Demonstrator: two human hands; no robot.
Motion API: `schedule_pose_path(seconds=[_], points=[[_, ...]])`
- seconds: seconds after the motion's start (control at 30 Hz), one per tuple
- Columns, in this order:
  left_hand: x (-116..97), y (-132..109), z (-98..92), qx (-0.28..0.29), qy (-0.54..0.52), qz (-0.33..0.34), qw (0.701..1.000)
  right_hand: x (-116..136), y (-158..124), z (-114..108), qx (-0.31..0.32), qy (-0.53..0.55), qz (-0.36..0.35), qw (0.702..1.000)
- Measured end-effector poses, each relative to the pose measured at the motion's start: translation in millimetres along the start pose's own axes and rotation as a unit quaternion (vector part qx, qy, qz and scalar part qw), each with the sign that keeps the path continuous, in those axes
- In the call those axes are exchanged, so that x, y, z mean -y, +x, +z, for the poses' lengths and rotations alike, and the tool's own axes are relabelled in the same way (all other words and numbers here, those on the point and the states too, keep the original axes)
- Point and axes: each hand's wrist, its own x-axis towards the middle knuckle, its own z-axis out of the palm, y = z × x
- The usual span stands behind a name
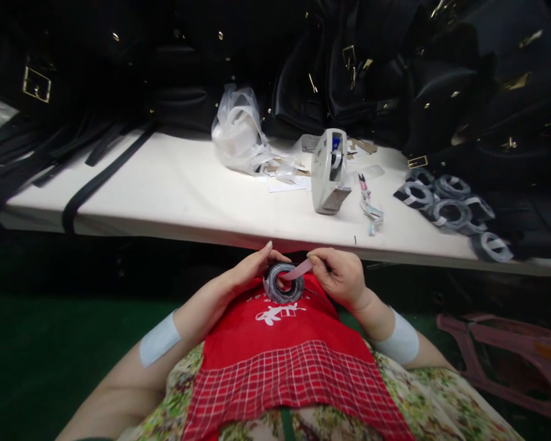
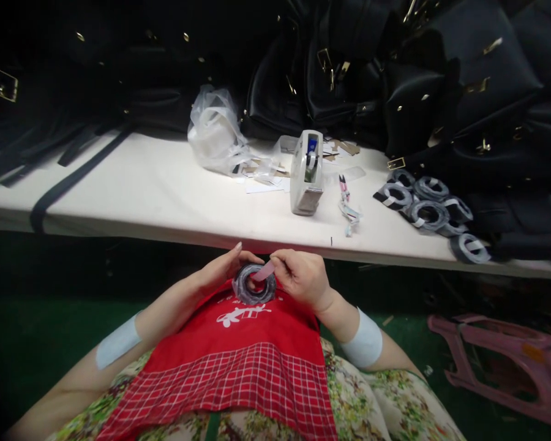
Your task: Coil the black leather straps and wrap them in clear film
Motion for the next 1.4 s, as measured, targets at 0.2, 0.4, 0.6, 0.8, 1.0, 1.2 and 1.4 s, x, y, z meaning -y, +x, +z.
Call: schedule_pose_path(seconds=[0.2, 0.4, 0.6, 0.8, 1.0, 1.2, 1.4], points=[[-1, 2, 2.2, 0.005, 0.019, -0.002, 1.0, 1, -9, 17, 0.037, -0.048, -0.046, 0.997], [-7, 2, 12.1, -0.004, 0.088, 0.079, 0.993, -6, -6, 40, 0.044, 0.024, 0.073, 0.996], [-8, -6, 29.6, -0.081, 0.277, 0.165, 0.943, -18, 9, 41, 0.115, 0.217, 0.183, 0.952], [-5, -16, 43.6, -0.123, 0.348, 0.199, 0.908, -31, 4, 50, 0.189, 0.325, 0.333, 0.865], [-10, -24, 47.1, -0.148, 0.372, 0.25, 0.882, -28, 0, 55, 0.216, 0.425, 0.36, 0.802], [-6, -19, 45.2, -0.18, 0.337, 0.222, 0.897, -22, 4, 56, 0.183, 0.464, 0.373, 0.783], [-2, -16, 46.8, -0.13, 0.128, 0.113, 0.977, -19, 3, 52, 0.164, 0.429, 0.37, 0.808]])
